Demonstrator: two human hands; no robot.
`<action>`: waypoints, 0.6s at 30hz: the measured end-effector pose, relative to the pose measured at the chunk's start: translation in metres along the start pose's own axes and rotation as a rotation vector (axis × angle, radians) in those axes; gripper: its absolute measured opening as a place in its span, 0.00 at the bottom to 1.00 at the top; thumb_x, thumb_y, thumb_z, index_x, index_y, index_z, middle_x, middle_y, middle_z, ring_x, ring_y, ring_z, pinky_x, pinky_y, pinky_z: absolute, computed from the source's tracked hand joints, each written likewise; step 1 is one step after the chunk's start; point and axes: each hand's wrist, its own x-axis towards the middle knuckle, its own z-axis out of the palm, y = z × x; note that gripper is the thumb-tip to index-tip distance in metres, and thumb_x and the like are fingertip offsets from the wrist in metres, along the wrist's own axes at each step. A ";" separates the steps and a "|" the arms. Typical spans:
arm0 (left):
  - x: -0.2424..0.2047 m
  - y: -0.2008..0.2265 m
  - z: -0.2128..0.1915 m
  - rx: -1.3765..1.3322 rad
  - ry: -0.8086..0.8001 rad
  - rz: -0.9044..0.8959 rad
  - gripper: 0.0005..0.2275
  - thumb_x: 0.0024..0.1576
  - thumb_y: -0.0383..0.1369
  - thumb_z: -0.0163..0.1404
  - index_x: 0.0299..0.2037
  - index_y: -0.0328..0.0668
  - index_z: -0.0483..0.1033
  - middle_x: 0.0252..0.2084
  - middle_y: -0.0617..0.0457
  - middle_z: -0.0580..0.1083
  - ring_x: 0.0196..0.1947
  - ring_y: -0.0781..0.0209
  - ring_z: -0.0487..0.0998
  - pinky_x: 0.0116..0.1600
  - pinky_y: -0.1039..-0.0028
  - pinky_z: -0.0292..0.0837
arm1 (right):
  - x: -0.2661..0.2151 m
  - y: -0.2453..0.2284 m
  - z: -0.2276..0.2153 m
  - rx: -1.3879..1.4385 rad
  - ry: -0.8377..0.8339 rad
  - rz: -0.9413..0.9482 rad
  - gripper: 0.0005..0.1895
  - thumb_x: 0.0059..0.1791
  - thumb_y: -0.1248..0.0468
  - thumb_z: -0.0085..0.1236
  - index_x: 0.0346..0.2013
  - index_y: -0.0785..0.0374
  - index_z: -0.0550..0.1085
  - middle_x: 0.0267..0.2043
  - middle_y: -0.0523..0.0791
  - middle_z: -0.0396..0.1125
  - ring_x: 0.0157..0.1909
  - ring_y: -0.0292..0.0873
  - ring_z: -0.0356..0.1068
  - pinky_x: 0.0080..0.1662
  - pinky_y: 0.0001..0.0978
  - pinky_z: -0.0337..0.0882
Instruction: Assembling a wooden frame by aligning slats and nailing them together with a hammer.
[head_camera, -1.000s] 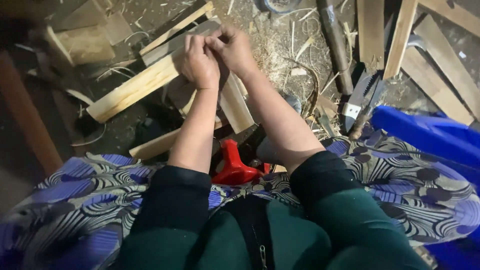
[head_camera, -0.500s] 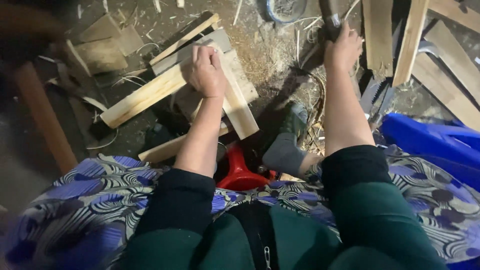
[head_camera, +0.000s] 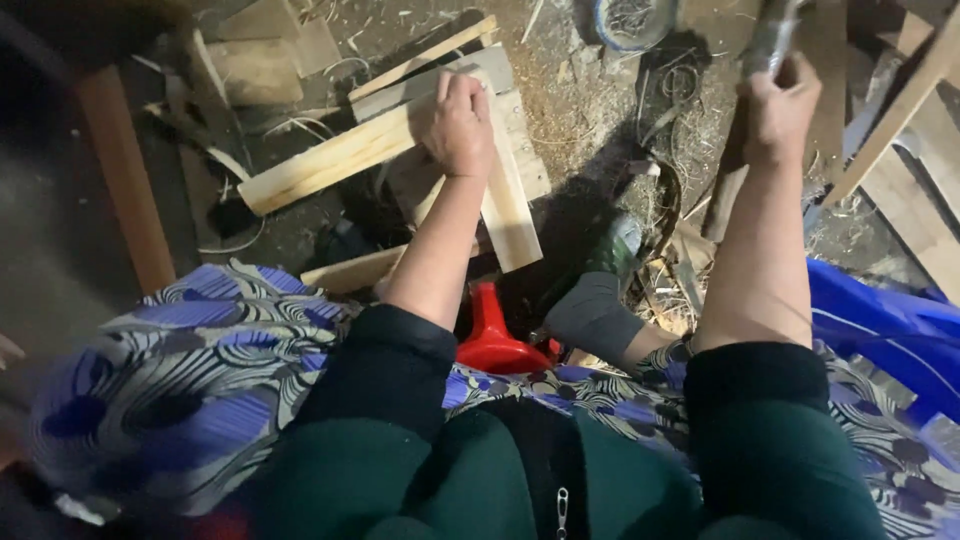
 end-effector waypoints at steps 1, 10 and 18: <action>0.000 0.001 -0.001 0.004 0.005 0.006 0.07 0.60 0.34 0.45 0.28 0.57 0.69 0.37 0.59 0.70 0.23 0.50 0.74 0.16 0.61 0.60 | -0.001 -0.002 -0.002 0.061 0.028 -0.131 0.08 0.42 0.69 0.52 0.35 0.57 0.67 0.33 0.40 0.62 0.34 0.35 0.58 0.36 0.29 0.59; -0.002 -0.006 0.009 0.004 -0.078 -0.059 0.07 0.64 0.37 0.42 0.33 0.57 0.65 0.66 0.54 0.70 0.19 0.59 0.78 0.13 0.75 0.60 | -0.055 -0.134 0.052 0.175 0.003 -0.125 0.17 0.43 0.63 0.67 0.42 0.60 0.68 0.31 0.43 0.66 0.24 0.38 0.63 0.28 0.29 0.66; -0.001 -0.001 0.010 -0.072 -0.051 -0.052 0.09 0.64 0.38 0.38 0.31 0.51 0.63 0.38 0.62 0.68 0.21 0.64 0.69 0.18 0.75 0.60 | -0.073 -0.106 0.074 0.044 -0.246 -0.711 0.14 0.62 0.73 0.55 0.52 0.62 0.57 0.35 0.50 0.62 0.31 0.46 0.63 0.37 0.38 0.68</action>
